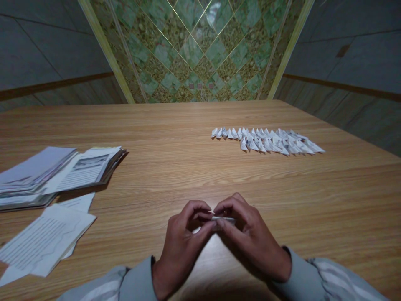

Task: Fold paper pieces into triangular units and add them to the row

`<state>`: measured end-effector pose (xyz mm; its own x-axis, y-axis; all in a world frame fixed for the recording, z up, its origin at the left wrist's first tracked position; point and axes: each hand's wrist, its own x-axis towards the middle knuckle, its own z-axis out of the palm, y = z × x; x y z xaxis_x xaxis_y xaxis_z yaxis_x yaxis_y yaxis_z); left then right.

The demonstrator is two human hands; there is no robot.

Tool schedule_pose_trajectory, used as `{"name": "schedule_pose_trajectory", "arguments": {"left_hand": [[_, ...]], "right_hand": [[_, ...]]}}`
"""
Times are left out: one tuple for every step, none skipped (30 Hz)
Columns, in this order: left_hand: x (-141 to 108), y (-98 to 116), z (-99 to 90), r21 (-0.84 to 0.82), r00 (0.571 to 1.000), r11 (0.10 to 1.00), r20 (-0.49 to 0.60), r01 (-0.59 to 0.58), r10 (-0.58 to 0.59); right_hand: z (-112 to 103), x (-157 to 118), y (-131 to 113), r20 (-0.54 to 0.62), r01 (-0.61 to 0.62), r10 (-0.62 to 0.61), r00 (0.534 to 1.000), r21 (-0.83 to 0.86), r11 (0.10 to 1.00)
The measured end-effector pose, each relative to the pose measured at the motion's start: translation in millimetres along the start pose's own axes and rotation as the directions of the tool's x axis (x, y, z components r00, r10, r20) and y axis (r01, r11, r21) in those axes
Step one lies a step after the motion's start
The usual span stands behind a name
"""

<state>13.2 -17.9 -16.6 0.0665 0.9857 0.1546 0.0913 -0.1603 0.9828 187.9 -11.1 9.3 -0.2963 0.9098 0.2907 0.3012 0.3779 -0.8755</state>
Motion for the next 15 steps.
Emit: {"name": "schedule_pose_trajectory", "arguments": {"left_hand": [[0.0, -0.2, -0.1, -0.017, 1.0, 1.0, -0.016, 0.018, -0.018], [-0.2, -0.1, -0.4, -0.033, 0.999, 0.999, -0.035, 0.037, -0.038], [-0.3, 0.1, -0.6, -0.047, 0.997, 0.997, -0.052, 0.056, -0.059], [-0.4, 0.6, -0.7, -0.061, 0.995, 0.995, -0.062, 0.073, -0.077], [-0.4, 1.2, -0.8, -0.073, 0.994, 0.994, -0.065, 0.087, -0.091], [-0.1, 2.1, -0.8, -0.084, 0.993, 0.992, -0.061, 0.099, -0.104], [0.2, 3.2, -0.7, -0.095, 0.992, 0.989, -0.053, 0.11, -0.115], [0.8, 4.3, -0.5, -0.109, 0.991, 0.987, -0.046, 0.121, -0.126], [1.4, 5.4, -0.4, -0.127, 0.99, 0.983, -0.04, 0.131, -0.137], [2.1, 6.5, -0.2, -0.143, 0.988, 0.979, -0.036, 0.143, -0.149], [2.7, 7.5, -0.2, -0.157, 0.986, 0.976, -0.033, 0.154, -0.161], [3.2, 8.2, -0.2, -0.17, 0.985, 0.972, -0.031, 0.163, -0.171], [3.7, 8.8, -0.2, -0.182, 0.983, 0.968, -0.03, 0.171, -0.18], [4.3, 9.1, -0.4, -0.194, 0.982, 0.965, -0.034, 0.178, -0.188], [4.9, 9.3, -0.6, -0.206, 0.98, 0.961, -0.04, 0.185, -0.197]], "right_hand": [[-1.4, 1.0, 0.3, -0.006, 0.01, -0.01, 1.0, 0.001, 1.0], [-2.8, 1.9, 0.9, -0.016, 0.005, -0.005, 1.0, 0.003, 1.0], [-4.1, 2.8, 1.7, -0.028, -0.014, 0.014, 1.0, 0.008, 1.0], [-5.1, 3.5, 2.7, -0.035, -0.044, 0.044, 0.998, 0.015, 0.999], [-5.9, 3.9, 3.8, -0.035, -0.074, 0.075, 0.997, 0.022, 0.997], [-6.5, 4.1, 4.9, -0.03, -0.096, 0.097, 0.995, 0.032, 0.995], [-6.7, 4.0, 5.9, -0.024, -0.11, 0.111, 0.994, 0.045, 0.993], [-6.7, 3.8, 6.8, -0.019, -0.118, 0.119, 0.993, 0.059, 0.991], [-6.5, 3.4, 7.6, -0.014, -0.123, 0.125, 0.992, 0.076, 0.989], [-6.1, 3.0, 8.3, -0.007, -0.133, 0.134, 0.991, 0.093, 0.987], [-5.5, 2.5, 8.8, 0.001, -0.145, 0.146, 0.989, 0.109, 0.983], [-5.0, 2.1, 9.3, 0.009, -0.16, 0.16, 0.987, 0.122, 0.98], [-4.4, 1.8, 9.8, 0.016, -0.172, 0.171, 0.985, 0.132, 0.976], [-4.0, 1.5, 10.3, 0.027, -0.184, 0.182, 0.983, 0.143, 0.972], [-3.6, 1.4, 10.9, 0.041, -0.198, 0.194, 0.98, 0.155, 0.968]]}}
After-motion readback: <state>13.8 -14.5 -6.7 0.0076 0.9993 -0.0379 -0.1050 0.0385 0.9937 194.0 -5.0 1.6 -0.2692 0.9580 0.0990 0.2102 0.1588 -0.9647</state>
